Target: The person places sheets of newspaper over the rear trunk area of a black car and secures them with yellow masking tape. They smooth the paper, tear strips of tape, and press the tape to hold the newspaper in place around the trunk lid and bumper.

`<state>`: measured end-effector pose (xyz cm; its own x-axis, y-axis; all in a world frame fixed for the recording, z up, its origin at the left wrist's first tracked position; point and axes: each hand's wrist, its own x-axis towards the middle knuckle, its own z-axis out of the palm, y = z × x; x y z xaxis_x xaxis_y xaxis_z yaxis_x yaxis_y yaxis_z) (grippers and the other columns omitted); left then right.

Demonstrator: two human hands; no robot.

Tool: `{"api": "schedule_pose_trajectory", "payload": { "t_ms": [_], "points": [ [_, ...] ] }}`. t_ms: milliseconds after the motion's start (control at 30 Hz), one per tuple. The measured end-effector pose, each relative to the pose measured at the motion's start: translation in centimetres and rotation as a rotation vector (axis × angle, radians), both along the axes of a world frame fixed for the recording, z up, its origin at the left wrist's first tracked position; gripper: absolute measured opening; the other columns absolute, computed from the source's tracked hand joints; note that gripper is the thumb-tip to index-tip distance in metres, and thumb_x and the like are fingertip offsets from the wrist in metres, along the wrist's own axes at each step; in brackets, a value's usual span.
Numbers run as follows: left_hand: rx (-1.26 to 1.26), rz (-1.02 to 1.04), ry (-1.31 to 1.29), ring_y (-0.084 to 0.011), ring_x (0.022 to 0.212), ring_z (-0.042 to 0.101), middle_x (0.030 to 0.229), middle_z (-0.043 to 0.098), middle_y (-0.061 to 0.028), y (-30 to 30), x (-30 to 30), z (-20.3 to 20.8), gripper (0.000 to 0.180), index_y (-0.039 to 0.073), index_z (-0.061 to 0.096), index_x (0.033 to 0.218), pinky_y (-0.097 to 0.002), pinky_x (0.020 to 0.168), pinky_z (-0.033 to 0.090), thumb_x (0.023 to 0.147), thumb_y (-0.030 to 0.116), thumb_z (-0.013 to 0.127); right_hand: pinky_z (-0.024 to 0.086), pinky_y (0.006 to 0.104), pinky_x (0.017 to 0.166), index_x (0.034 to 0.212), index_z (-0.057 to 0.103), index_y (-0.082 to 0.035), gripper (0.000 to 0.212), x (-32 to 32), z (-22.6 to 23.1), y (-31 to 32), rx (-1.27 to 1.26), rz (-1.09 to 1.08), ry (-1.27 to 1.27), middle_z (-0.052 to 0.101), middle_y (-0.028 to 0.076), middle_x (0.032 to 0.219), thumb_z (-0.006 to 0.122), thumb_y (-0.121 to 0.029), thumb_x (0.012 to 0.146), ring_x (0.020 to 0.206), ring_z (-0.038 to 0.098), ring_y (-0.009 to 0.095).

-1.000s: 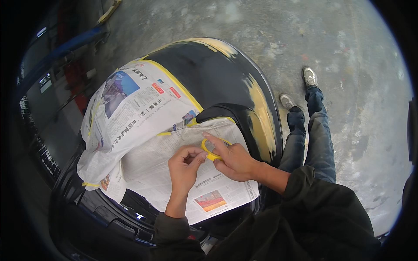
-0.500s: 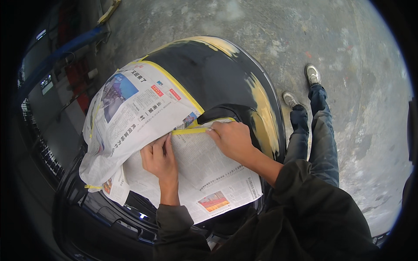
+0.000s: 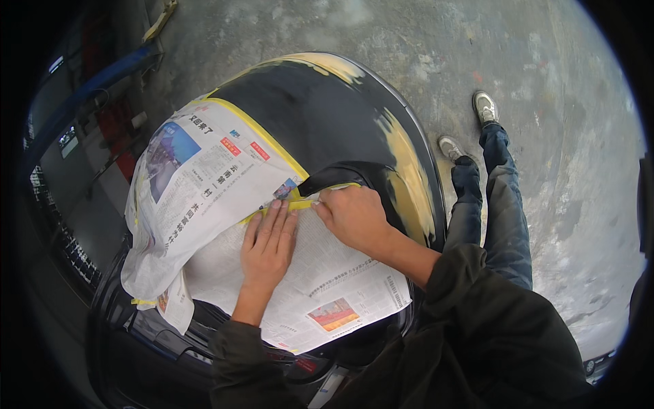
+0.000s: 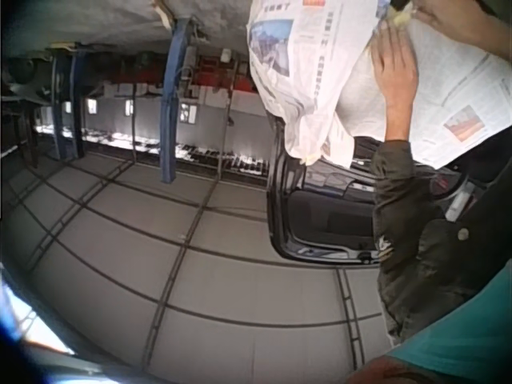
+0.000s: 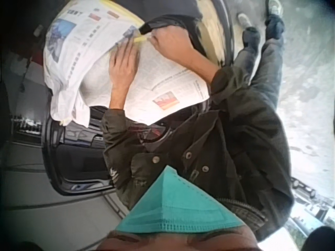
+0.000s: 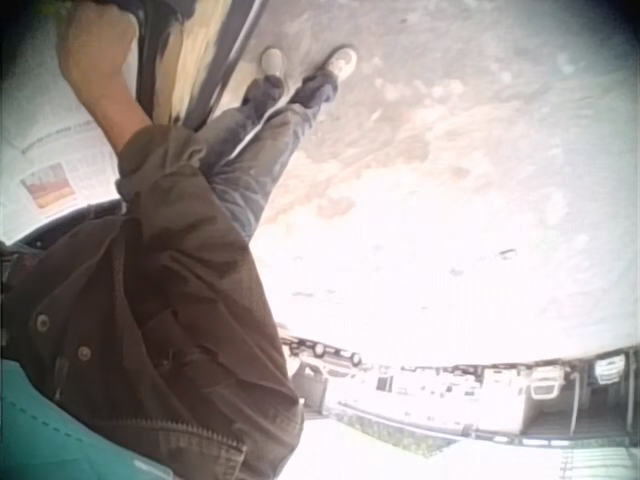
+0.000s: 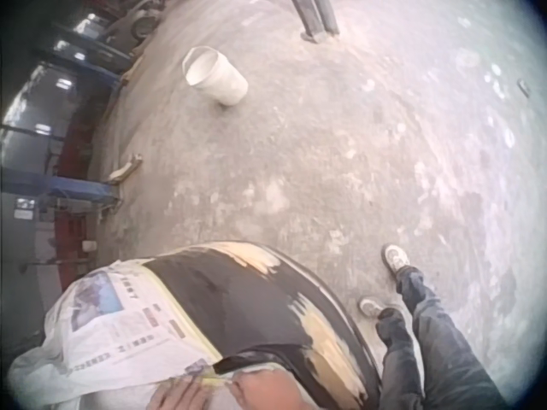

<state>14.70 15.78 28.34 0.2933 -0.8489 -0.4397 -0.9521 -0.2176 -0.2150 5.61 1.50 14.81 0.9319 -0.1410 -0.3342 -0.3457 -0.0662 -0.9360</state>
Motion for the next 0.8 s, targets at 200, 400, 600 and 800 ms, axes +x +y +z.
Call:
{"api": "schedule_pose_trajectory", "payload": {
  "t_ms": [200,400,600,800],
  "points": [
    [0.115,-0.067,-0.069,-0.0206,0.141,0.048,0.144,0.062,-0.0045,0.6,0.6,0.2,0.042,0.010,0.065,0.131,-0.0400,0.114,0.035,0.090,0.020,0.070,0.057,0.0447,0.065,0.085,0.075,-0.007,0.022,1.4,-0.6,-2.4,-0.078,0.154,-0.003,0.070,0.016,0.071,0.065,-0.025,0.091,0.067,0.070,0.036],
    [0.135,-0.084,-0.072,-0.0203,0.141,0.048,0.146,0.061,-0.0043,1.3,0.9,0.3,0.042,0.010,0.065,0.129,-0.0390,0.114,0.035,0.089,0.018,0.068,0.058,0.0374,0.068,0.101,0.079,-0.007,0.027,3.2,-3.4,-8.6,0.470,0.374,0.028,0.069,0.015,0.066,0.063,-0.029,0.096,0.059,0.070,0.028],
    [0.143,-0.122,-0.132,-0.0145,0.134,0.053,0.138,0.067,-0.0013,0.1,0.9,0.3,0.029,0.011,0.071,0.120,-0.0341,0.109,0.038,0.095,0.021,0.062,0.059,0.0419,0.074,0.093,0.078,-0.007,0.022,-0.1,-4.9,-4.3,-0.088,0.290,0.073,0.074,0.016,0.078,0.068,-0.027,0.091,0.078,0.075,0.032],
    [0.232,-0.104,0.041,-0.0245,0.137,0.053,0.149,0.057,-0.0115,0.4,0.8,0.0,0.041,0.002,0.060,0.133,-0.0402,0.113,0.040,0.093,0.012,0.062,0.058,0.0452,0.068,0.084,0.076,-0.006,0.021,-0.4,-4.3,-1.5,-0.142,0.168,0.109,0.070,0.017,0.071,0.069,-0.026,0.089,0.069,0.072,0.036]
  ]
}}
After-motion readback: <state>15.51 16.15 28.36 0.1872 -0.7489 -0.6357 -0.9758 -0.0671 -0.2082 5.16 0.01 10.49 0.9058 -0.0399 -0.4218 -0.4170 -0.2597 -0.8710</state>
